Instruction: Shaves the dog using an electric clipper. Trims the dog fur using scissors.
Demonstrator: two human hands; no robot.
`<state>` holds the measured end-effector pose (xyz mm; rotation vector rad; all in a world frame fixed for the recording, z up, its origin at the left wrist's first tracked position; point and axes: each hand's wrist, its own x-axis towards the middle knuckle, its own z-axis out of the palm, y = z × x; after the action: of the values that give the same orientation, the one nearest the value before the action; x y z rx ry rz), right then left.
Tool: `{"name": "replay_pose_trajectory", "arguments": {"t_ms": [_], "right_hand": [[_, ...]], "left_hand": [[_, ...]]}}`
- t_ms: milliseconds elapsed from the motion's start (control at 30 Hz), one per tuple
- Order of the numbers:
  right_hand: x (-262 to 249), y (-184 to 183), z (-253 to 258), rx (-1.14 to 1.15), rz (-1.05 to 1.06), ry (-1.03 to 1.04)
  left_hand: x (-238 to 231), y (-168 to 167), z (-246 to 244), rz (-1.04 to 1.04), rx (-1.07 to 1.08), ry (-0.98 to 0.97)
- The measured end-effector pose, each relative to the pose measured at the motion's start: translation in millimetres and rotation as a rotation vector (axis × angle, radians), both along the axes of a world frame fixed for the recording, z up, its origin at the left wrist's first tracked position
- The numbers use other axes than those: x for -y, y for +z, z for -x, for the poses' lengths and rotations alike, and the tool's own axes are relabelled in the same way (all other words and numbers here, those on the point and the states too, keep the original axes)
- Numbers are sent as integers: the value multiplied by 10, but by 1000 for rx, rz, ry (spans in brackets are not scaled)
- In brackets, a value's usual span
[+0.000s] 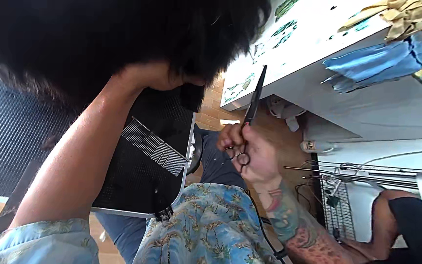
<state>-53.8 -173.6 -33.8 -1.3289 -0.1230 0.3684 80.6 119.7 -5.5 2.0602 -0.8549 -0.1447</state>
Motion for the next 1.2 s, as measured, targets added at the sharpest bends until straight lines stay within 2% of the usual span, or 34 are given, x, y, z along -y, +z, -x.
{"name": "replay_pose_trajectory", "arguments": {"t_ms": [67,200,267,367,467,633,767,933,1200], "right_hand": [[-202,-53,135,19,45,6],[-638,-99,379,9,-83,7],[-815,-91,463,9,-118,43],[-1000,-74,501,37,-208,221],[-1178,-26,487,54,-151,252],[-1334,-121,359,-52,-134,110],[-1396,-217,408,-194,-217,-61],[-1471,-256,531,-165,-461,-45],[-1589,-100,350,-167,-445,-124]], "left_hand": [[-5,-54,-23,68,29,-22],[5,-122,-51,207,-56,-55],[13,-126,-49,198,-74,-33],[23,-64,-18,144,-16,-3],[42,-32,-2,154,-65,-28],[52,-70,-20,193,30,-33],[59,-58,-15,224,54,-19],[70,-72,-4,233,-21,0],[82,-87,0,193,-42,51]]}}
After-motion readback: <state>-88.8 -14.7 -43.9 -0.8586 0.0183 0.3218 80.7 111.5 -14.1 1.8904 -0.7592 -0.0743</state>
